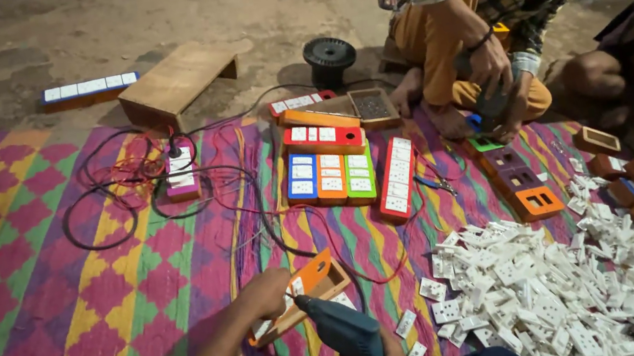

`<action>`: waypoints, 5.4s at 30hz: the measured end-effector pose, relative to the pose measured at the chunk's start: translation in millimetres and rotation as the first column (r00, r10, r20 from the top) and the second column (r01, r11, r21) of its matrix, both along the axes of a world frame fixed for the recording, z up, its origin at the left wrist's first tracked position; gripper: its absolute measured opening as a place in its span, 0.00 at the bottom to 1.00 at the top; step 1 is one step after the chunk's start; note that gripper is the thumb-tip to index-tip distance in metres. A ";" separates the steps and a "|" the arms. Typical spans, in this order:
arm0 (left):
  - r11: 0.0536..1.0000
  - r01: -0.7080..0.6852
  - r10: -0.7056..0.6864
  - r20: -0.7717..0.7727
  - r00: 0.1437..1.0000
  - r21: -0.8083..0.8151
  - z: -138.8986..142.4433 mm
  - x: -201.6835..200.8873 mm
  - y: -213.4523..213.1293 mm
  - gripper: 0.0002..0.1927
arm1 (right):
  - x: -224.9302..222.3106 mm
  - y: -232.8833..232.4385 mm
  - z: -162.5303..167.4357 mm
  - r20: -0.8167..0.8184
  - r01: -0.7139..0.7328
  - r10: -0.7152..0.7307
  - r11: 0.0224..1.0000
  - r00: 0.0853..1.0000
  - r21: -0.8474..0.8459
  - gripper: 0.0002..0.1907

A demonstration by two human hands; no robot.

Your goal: The person sits on a patterned mat and uses a corded electric drill to fasten white socket modules into colored switchboard frames. They handle blue, red, and orange frames, aligning and screwing each module into place, then set completed units aside.

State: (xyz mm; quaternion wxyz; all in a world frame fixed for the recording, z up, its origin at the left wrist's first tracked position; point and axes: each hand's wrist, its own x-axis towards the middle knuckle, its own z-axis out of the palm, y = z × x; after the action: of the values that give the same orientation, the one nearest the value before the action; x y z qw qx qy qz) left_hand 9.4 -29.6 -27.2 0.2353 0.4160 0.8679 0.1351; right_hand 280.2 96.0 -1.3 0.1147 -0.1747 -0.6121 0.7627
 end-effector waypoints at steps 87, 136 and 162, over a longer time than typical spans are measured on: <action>0.969 -0.248 0.248 0.062 0.967 -0.007 35.1 1.0 4.6 0.22 | 1.6 -21.5 58.9 -0.010 0.007 -0.005 0.950 1.000 0.313 0.32; 0.936 -0.100 0.214 0.322 0.922 -0.337 26.6 -13.4 9.4 0.16 | 5.5 -21.9 69.7 0.135 -0.137 0.060 0.714 0.989 0.686 0.35; 0.943 -0.068 0.150 0.233 0.961 -0.326 36.7 -23.0 -10.8 0.21 | 11.5 -21.1 75.7 0.126 -0.264 0.237 0.745 0.963 0.613 0.39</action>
State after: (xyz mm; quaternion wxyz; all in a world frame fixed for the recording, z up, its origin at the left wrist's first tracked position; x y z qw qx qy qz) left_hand -13.7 -40.4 9.5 0.4001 0.3032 0.8628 0.0600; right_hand 291.7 74.9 74.4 0.0506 -0.0582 -0.8499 0.5214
